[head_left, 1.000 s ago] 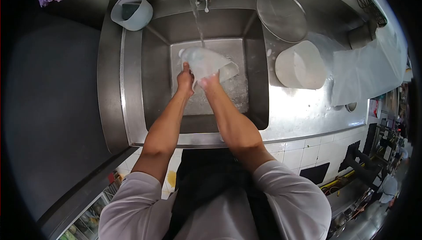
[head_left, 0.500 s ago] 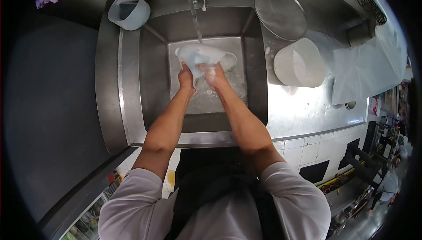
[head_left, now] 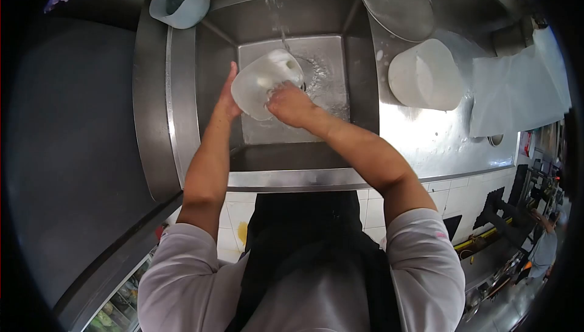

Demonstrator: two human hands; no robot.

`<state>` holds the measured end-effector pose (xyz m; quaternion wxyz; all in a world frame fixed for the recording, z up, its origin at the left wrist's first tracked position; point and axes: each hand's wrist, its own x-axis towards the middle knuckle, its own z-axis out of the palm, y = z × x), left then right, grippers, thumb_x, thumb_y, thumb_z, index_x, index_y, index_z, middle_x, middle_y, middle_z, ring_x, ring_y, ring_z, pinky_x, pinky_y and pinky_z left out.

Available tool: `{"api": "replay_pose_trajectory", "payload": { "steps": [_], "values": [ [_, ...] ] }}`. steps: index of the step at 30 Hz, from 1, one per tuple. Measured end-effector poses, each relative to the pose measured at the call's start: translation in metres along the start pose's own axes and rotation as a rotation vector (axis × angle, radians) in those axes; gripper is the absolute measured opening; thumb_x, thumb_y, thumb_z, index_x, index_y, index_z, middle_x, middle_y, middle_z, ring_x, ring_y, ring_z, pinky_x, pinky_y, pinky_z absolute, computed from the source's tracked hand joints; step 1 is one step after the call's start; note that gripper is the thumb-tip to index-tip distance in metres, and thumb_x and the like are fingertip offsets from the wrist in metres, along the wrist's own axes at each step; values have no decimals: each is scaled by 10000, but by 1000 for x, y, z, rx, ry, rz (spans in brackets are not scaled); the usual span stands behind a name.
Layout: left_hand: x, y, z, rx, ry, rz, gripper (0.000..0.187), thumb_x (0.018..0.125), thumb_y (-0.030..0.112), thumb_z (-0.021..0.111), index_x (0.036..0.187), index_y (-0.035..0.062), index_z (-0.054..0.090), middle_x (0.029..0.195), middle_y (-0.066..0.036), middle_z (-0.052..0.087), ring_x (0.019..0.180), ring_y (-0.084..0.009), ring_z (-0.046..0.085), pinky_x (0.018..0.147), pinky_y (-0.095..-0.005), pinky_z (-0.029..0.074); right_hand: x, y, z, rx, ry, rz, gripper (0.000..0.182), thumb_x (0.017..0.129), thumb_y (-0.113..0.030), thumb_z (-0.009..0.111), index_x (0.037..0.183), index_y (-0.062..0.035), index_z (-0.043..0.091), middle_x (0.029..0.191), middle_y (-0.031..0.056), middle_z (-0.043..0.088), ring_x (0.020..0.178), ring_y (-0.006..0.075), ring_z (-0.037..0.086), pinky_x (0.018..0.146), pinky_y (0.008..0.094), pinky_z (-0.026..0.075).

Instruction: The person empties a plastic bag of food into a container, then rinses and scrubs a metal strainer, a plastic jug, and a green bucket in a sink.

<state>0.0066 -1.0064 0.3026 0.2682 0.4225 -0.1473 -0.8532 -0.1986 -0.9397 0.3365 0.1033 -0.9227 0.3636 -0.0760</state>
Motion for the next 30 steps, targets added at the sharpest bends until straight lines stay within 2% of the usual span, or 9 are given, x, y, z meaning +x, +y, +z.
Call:
{"api": "replay_pose_trajectory", "payload": {
  "steps": [3, 6, 9, 14, 18, 21, 24, 27, 30],
  "values": [
    [-26, 9, 18, 197, 99, -145, 870, 861, 756, 304, 1374, 65, 434, 1351, -148, 502, 1181, -319, 532, 1021, -449, 412, -9, 5, -2, -150, -14, -143, 159, 745, -157, 574, 782, -50, 687, 827, 99, 659, 869, 255, 618, 786, 385, 451],
    [-30, -3, -15, -69, 43, -199, 837, 863, 746, 327, 1369, 92, 454, 1327, -129, 525, 1187, -286, 530, 1014, -443, 416, -11, 3, 2, -73, -1, -193, 184, 814, -168, 532, 734, -79, 672, 893, 111, 642, 919, 300, 601, 877, 439, 438],
    [-31, -47, 0, -110, 64, 225, 744, 889, 679, 376, 1331, 92, 492, 1277, -122, 555, 1157, -292, 538, 994, -437, 425, -14, -3, -7, -31, 51, -268, 182, 821, -182, 533, 758, -79, 669, 909, 108, 642, 919, 289, 606, 886, 419, 440],
    [-5, -68, -7, -369, -28, 124, 556, 900, 532, 423, 1223, 103, 565, 1190, -110, 584, 1068, -301, 554, 940, -421, 445, -15, 14, 18, 290, -232, -284, 181, 816, -145, 529, 905, -35, 642, 931, 162, 622, 954, 350, 590, 883, 436, 447],
    [-24, -60, 29, -282, 48, 119, 567, 869, 551, 457, 1213, 116, 573, 1153, -98, 597, 1039, -286, 561, 920, -404, 450, -11, 11, 13, 795, -416, 84, 262, 803, -155, 565, 1014, -9, 618, 985, 209, 613, 989, 402, 570, 868, 462, 449],
    [-11, -62, 23, -239, 95, 168, 607, 850, 589, 469, 1220, 118, 571, 1157, -98, 596, 1053, -266, 561, 925, -403, 450, -2, -13, 75, 692, 58, 266, 244, 746, -81, 553, 969, 4, 602, 947, 232, 628, 923, 442, 586, 825, 494, 465],
    [9, -83, 18, -240, 202, 202, 598, 864, 585, 461, 1214, 113, 573, 1152, -92, 600, 1057, -256, 563, 922, -400, 453, 34, -24, 120, 902, 640, 414, 247, 751, -96, 550, 967, 9, 604, 967, 249, 621, 957, 449, 572, 842, 510, 450],
    [-25, -77, 76, -199, 307, 254, 594, 876, 569, 460, 1223, 98, 565, 1149, -86, 604, 1062, -258, 568, 923, -399, 459, 41, -27, 80, 840, 487, 585, 274, 768, -131, 553, 992, 18, 604, 985, 268, 613, 980, 447, 560, 869, 508, 432],
    [-14, -76, 62, -170, 266, 289, 598, 877, 555, 470, 1239, 87, 551, 1159, -87, 602, 1050, -264, 579, 928, -391, 463, 41, -32, 93, 722, 582, 580, 329, 771, -150, 575, 1052, 18, 605, 1046, 274, 602, 1041, 434, 540, 901, 503, 412]
  ]
}}
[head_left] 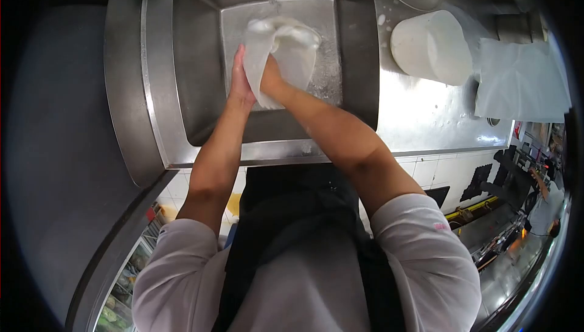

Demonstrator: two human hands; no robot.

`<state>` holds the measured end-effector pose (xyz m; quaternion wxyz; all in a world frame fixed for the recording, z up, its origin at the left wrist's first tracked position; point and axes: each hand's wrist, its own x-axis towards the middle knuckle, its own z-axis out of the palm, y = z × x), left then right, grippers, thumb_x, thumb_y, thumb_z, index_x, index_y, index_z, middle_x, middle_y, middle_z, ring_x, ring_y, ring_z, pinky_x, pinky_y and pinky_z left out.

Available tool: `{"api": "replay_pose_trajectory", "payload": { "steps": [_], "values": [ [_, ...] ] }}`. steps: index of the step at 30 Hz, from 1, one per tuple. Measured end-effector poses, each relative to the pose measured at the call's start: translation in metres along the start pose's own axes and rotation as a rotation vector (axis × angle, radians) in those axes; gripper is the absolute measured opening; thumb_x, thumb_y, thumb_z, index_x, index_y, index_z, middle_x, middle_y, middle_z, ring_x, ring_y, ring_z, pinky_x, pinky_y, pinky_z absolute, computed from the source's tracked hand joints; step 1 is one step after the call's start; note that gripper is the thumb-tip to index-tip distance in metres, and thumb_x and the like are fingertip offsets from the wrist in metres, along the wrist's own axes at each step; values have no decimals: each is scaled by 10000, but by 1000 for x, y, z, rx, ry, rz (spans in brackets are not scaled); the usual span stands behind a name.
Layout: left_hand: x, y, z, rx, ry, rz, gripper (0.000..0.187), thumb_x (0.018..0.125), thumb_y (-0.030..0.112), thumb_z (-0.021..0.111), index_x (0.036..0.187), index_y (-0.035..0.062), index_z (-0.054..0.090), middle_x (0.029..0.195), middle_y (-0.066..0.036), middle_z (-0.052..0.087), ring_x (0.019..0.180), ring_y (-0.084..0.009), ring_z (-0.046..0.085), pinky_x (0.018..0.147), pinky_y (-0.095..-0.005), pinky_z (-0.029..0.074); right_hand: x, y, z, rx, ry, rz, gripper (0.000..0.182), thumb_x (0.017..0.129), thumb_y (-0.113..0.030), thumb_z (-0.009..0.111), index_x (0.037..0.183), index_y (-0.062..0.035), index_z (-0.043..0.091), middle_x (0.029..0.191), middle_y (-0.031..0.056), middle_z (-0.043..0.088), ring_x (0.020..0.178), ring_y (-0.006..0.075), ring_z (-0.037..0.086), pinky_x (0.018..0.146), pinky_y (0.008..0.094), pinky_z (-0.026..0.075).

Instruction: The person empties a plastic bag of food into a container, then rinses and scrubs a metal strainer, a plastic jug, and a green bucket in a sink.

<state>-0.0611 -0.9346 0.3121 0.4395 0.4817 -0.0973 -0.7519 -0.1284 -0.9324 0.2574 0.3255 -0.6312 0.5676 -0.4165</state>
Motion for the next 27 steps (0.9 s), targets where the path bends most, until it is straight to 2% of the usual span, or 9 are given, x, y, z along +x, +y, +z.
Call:
{"api": "replay_pose_trajectory", "payload": {
  "steps": [3, 6, 9, 12, 15, 17, 21, 24, 27],
  "values": [
    [25, 7, -19, -66, 19, 78, 604, 877, 541, 467, 1240, 64, 543, 1155, -101, 607, 1027, -266, 595, 923, -397, 475, 0, -3, -5, 150, -384, 204, 378, 774, -146, 590, 1120, 4, 601, 1111, 261, 586, 1136, 402, 503, 948, 484, 395],
    [9, 34, -15, -166, -220, 46, 577, 911, 527, 436, 1229, 58, 545, 1172, -94, 602, 1069, -244, 579, 934, -371, 471, -15, -22, -37, -77, -324, -182, 322, 761, -98, 573, 1064, 3, 617, 1075, 240, 606, 1088, 392, 538, 943, 464, 408],
    [13, 40, -16, -171, -279, -30, 576, 901, 517, 438, 1224, 53, 548, 1161, -107, 604, 1045, -267, 591, 915, -407, 482, -33, -43, -65, -290, -242, -568, 276, 749, -51, 556, 1008, 2, 634, 1039, 219, 627, 1039, 382, 572, 938, 445, 421],
    [23, 22, -18, -148, -191, -6, 565, 892, 488, 446, 1243, 55, 536, 1159, -118, 606, 1033, -280, 600, 925, -416, 479, -22, -11, -42, -585, -534, -339, 270, 712, -30, 554, 966, 5, 640, 1014, 206, 642, 1001, 378, 595, 959, 428, 420],
    [34, 13, -21, -79, 21, 55, 568, 857, 485, 483, 1201, 40, 558, 1107, -129, 623, 957, -286, 621, 868, -393, 503, -23, 0, -18, -131, -516, -114, 292, 701, -42, 562, 977, 13, 642, 1031, 226, 637, 1029, 373, 594, 1001, 422, 405],
    [33, 29, -21, -131, -98, -1, 547, 855, 471, 492, 1192, 47, 565, 1106, -113, 626, 973, -273, 615, 881, -375, 491, -42, 3, -27, -299, -665, -289, 387, 747, -86, 562, 1122, 10, 580, 1168, 217, 586, 1153, 374, 517, 1049, 445, 352],
    [36, 29, -22, -12, -98, 41, 543, 849, 468, 501, 1195, 55, 564, 1108, -101, 627, 1002, -260, 603, 906, -362, 472, -25, -5, -67, -660, -506, -420, 396, 803, -133, 533, 1171, 12, 565, 1239, 199, 563, 1200, 366, 493, 1063, 456, 332],
    [27, 13, -9, -29, -82, 29, 548, 850, 471, 503, 1199, 53, 562, 1105, -100, 628, 1006, -260, 603, 914, -367, 466, 4, 33, -38, -682, -498, -339, 384, 831, -153, 513, 1187, -19, 560, 1247, 185, 559, 1188, 347, 505, 1037, 455, 357],
    [16, 8, 8, 3, -14, -13, 546, 851, 475, 500, 1189, 51, 566, 1116, -97, 624, 1027, -262, 593, 920, -381, 460, 27, 22, -40, -325, -481, -94, 434, 855, -229, 527, 1238, -27, 544, 1310, 202, 513, 1267, 346, 442, 1077, 473, 307]
  ]
}}
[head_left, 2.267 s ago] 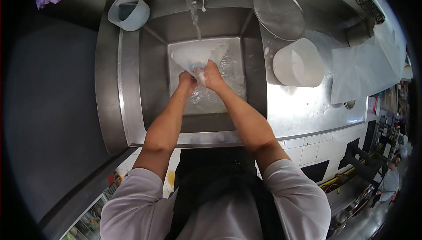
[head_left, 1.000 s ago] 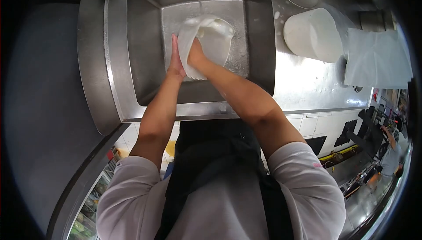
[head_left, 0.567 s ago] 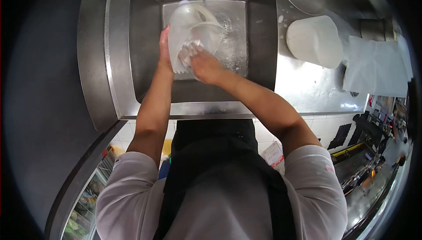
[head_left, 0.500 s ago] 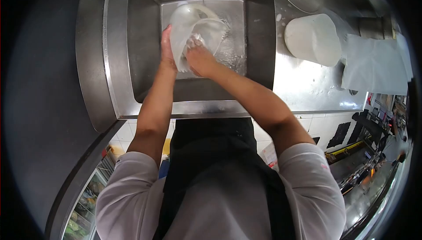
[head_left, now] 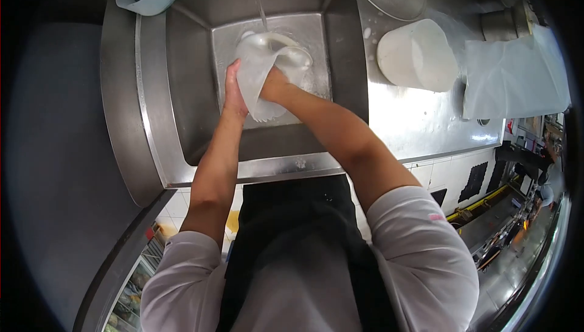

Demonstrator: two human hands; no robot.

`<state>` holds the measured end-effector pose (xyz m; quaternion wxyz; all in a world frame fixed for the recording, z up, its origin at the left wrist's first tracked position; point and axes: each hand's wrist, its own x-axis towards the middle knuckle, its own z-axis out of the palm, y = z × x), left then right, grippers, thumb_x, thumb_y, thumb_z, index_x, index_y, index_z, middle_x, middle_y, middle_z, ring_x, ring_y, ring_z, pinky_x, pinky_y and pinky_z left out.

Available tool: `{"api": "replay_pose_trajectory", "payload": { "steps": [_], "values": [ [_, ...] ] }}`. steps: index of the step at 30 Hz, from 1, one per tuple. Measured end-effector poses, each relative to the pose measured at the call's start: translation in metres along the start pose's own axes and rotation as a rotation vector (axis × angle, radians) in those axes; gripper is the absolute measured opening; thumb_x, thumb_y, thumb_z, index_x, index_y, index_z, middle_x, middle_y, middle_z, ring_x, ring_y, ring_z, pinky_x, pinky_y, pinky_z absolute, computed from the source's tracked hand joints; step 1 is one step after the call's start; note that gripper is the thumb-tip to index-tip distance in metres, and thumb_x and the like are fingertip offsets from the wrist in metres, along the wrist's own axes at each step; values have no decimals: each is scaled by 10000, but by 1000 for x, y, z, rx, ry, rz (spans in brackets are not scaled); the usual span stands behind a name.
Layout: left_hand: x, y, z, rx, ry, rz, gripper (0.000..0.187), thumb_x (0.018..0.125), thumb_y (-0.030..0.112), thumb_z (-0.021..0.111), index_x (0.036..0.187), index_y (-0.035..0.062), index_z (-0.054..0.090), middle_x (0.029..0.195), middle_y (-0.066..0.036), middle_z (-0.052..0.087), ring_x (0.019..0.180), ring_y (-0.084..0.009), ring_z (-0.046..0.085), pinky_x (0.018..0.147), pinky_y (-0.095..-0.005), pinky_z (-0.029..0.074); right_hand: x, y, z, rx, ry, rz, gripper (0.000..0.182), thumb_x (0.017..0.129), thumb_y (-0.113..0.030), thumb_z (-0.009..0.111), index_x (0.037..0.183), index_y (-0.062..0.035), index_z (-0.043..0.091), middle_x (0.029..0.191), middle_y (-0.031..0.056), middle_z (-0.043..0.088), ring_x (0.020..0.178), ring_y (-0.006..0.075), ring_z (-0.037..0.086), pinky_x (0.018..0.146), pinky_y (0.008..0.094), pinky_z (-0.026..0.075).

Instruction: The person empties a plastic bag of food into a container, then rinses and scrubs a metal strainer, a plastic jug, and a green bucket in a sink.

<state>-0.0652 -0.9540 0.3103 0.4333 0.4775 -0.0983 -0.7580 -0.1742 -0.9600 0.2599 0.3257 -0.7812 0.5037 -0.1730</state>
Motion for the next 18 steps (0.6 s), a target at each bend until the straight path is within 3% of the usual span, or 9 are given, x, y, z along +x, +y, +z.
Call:
{"api": "replay_pose_trajectory", "payload": {
  "steps": [2, 4, 5, 7, 9, 12, 13, 16, 18],
  "values": [
    [7, -5, 2, -76, -83, -68, 559, 835, 495, 515, 1183, 60, 563, 1134, -94, 610, 1046, -263, 574, 921, -394, 453, 11, 11, 24, 205, 215, 180, 400, 864, -261, 528, 1199, -49, 576, 1276, 205, 538, 1233, 342, 473, 1039, 476, 345],
    [7, -10, 12, -150, -86, -131, 572, 825, 507, 522, 1187, 65, 558, 1142, -95, 603, 1053, -265, 567, 925, -398, 450, 28, 10, 30, 635, 343, 380, 375, 866, -280, 531, 1158, -56, 600, 1222, 207, 571, 1182, 341, 513, 991, 467, 386],
    [6, -11, 16, -151, -97, -63, 574, 810, 504, 534, 1190, 74, 558, 1138, -95, 603, 1051, -267, 567, 933, -410, 444, 35, 11, 32, 961, 358, 499, 366, 863, -283, 534, 1137, -51, 608, 1184, 208, 591, 1149, 342, 537, 961, 457, 409],
    [17, -10, 11, -191, -76, -80, 564, 806, 497, 534, 1184, 79, 563, 1140, -95, 603, 1053, -272, 566, 938, -418, 440, 39, 7, 21, 1118, 311, 501, 350, 856, -277, 547, 1109, -46, 618, 1113, 207, 621, 1083, 349, 574, 909, 434, 443],
    [23, -5, -1, -214, -55, -81, 562, 803, 494, 529, 1184, 82, 566, 1144, -95, 603, 1057, -276, 565, 940, -425, 437, 28, -1, 15, 784, 194, 287, 334, 846, -261, 566, 1097, -46, 620, 1047, 204, 641, 1019, 360, 602, 866, 410, 465],
    [25, 6, -12, -213, -21, -35, 559, 805, 492, 530, 1187, 85, 567, 1141, -96, 607, 1049, -282, 569, 925, -428, 447, 6, 8, 0, 557, 126, -140, 323, 826, -234, 578, 1087, -50, 626, 1001, 208, 651, 984, 383, 603, 857, 403, 472],
    [20, 11, -12, -202, 11, -4, 551, 807, 489, 539, 1183, 88, 569, 1133, -95, 610, 1036, -283, 575, 913, -423, 456, 0, -10, -37, 420, -185, 92, 336, 858, -173, 590, 1159, -24, 592, 1113, 180, 630, 1035, 272, 595, 902, 353, 457],
    [21, 18, -23, -172, 15, 67, 585, 836, 483, 456, 1237, 66, 541, 1163, -117, 602, 1036, -309, 584, 893, -460, 473, -15, -10, -59, 172, -69, -65, 406, 790, -189, 590, 1174, -54, 581, 1058, 205, 621, 1014, 386, 574, 906, 427, 455],
    [13, 26, -26, -165, -4, 58, 584, 847, 474, 434, 1245, 57, 529, 1167, -124, 600, 1027, -317, 589, 868, -474, 488, -26, -5, -80, 342, 154, 181, 425, 786, -125, 656, 1199, -77, 568, 1102, 207, 617, 1068, 362, 571, 928, 379, 448]
  ]
}}
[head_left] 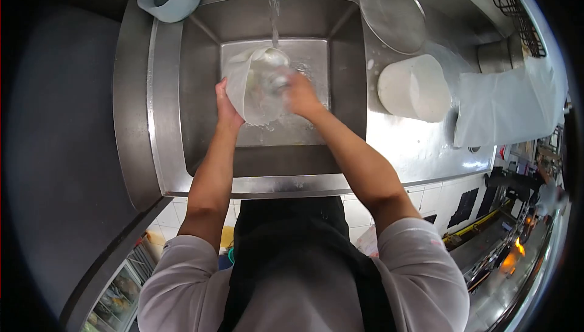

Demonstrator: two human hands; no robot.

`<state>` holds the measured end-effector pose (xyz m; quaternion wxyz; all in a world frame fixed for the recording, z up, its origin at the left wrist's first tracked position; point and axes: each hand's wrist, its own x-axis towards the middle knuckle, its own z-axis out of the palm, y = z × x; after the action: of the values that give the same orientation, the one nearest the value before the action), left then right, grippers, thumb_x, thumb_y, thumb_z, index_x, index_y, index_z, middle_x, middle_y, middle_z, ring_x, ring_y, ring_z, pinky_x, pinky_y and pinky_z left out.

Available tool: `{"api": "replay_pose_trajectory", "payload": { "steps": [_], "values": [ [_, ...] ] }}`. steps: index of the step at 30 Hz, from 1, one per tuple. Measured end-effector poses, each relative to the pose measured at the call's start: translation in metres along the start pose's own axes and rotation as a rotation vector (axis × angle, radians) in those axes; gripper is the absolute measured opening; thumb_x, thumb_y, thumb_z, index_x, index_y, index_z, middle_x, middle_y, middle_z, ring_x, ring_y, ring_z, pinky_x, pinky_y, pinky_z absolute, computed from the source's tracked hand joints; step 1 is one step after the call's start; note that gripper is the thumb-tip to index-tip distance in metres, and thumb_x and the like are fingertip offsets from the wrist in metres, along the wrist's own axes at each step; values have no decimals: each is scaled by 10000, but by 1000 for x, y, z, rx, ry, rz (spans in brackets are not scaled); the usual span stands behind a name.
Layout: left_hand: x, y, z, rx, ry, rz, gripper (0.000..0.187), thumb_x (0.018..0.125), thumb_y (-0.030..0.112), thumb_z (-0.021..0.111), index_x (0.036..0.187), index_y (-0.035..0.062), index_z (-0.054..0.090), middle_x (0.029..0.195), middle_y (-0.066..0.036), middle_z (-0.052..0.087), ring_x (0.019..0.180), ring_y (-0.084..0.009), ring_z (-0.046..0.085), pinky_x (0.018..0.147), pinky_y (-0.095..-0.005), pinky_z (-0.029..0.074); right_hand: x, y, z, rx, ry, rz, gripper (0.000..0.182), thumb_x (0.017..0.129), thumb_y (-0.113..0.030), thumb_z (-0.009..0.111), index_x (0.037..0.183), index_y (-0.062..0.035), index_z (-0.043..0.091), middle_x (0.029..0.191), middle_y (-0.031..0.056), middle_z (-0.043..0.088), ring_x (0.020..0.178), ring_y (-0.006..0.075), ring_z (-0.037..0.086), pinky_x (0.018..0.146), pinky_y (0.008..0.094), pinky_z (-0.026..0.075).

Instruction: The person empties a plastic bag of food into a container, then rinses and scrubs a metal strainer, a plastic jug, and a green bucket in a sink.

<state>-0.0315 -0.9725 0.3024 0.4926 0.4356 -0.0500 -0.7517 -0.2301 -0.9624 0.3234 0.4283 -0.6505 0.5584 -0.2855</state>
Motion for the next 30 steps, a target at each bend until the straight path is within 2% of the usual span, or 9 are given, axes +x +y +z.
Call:
{"api": "replay_pose_trajectory", "payload": {
  "steps": [5, 9, 13, 19, 22, 24, 26, 28, 30],
  "values": [
    [-10, 5, 3, 18, -134, -61, 618, 854, 483, 395, 1285, 51, 497, 1173, -132, 592, 1027, -318, 588, 861, -478, 494, 20, -22, -18, -148, 430, -203, 424, 772, 15, 577, 1186, -73, 556, 1084, 171, 620, 1070, 330, 575, 928, 372, 453],
    [-11, -1, 1, -35, -241, -135, 638, 853, 483, 383, 1313, 50, 478, 1207, -133, 579, 1047, -317, 583, 889, -469, 485, 50, 0, -19, 46, 238, -174, 362, 750, -37, 708, 1088, -20, 580, 1018, 180, 638, 924, 312, 629, 798, 386, 499],
    [-20, -4, 5, -77, -200, -217, 643, 878, 520, 408, 1311, 52, 484, 1246, -137, 570, 1081, -319, 581, 931, -462, 466, 67, 49, 6, 981, 221, -8, 271, 794, -129, 745, 1001, -12, 614, 904, 107, 661, 821, 149, 597, 727, 298, 485],
    [-5, 13, -1, -166, -188, -150, 576, 915, 483, 467, 1273, 35, 520, 1244, -152, 580, 1104, -310, 582, 988, -440, 438, 39, 18, -20, 190, 282, 52, 229, 814, -121, 724, 988, -3, 633, 853, 71, 681, 777, 113, 604, 692, 285, 484],
    [12, 28, -8, -128, -251, -156, 533, 914, 431, 499, 1255, 22, 518, 1228, -150, 582, 1104, -293, 573, 973, -414, 443, 25, 30, -12, 1258, 222, 145, 179, 834, -86, 667, 980, 12, 638, 881, 109, 689, 803, 199, 654, 714, 339, 499],
    [14, 31, -5, -63, -211, -126, 504, 913, 409, 510, 1214, 5, 536, 1181, -151, 604, 1071, -287, 586, 954, -392, 456, 24, 47, -13, 186, 280, 176, 181, 845, -108, 637, 979, 13, 638, 909, 151, 684, 830, 263, 657, 733, 365, 499],
    [22, 25, -16, -82, -162, -5, 472, 913, 381, 508, 1179, -6, 546, 1129, -144, 615, 1030, -271, 597, 927, -381, 470, 23, 63, -15, -264, 350, 152, 197, 864, -140, 612, 997, 3, 636, 872, 122, 667, 755, 251, 622, 678, 355, 486],
    [23, 28, -22, -37, -128, 139, 440, 906, 351, 519, 1162, -5, 552, 1087, -135, 620, 997, -248, 603, 904, -368, 480, 27, 78, -19, -91, 468, 94, 221, 892, -183, 592, 1034, -18, 634, 772, 21, 638, 579, 164, 548, 550, 308, 460],
    [18, 32, -20, 72, -109, 291, 412, 892, 318, 542, 1164, 8, 553, 1056, -124, 619, 974, -219, 603, 886, -354, 485, 27, 89, -26, 419, 314, 381, 232, 910, -256, 593, 997, -45, 632, 772, 6, 637, 569, 161, 559, 543, 310, 471]
  ]
}}
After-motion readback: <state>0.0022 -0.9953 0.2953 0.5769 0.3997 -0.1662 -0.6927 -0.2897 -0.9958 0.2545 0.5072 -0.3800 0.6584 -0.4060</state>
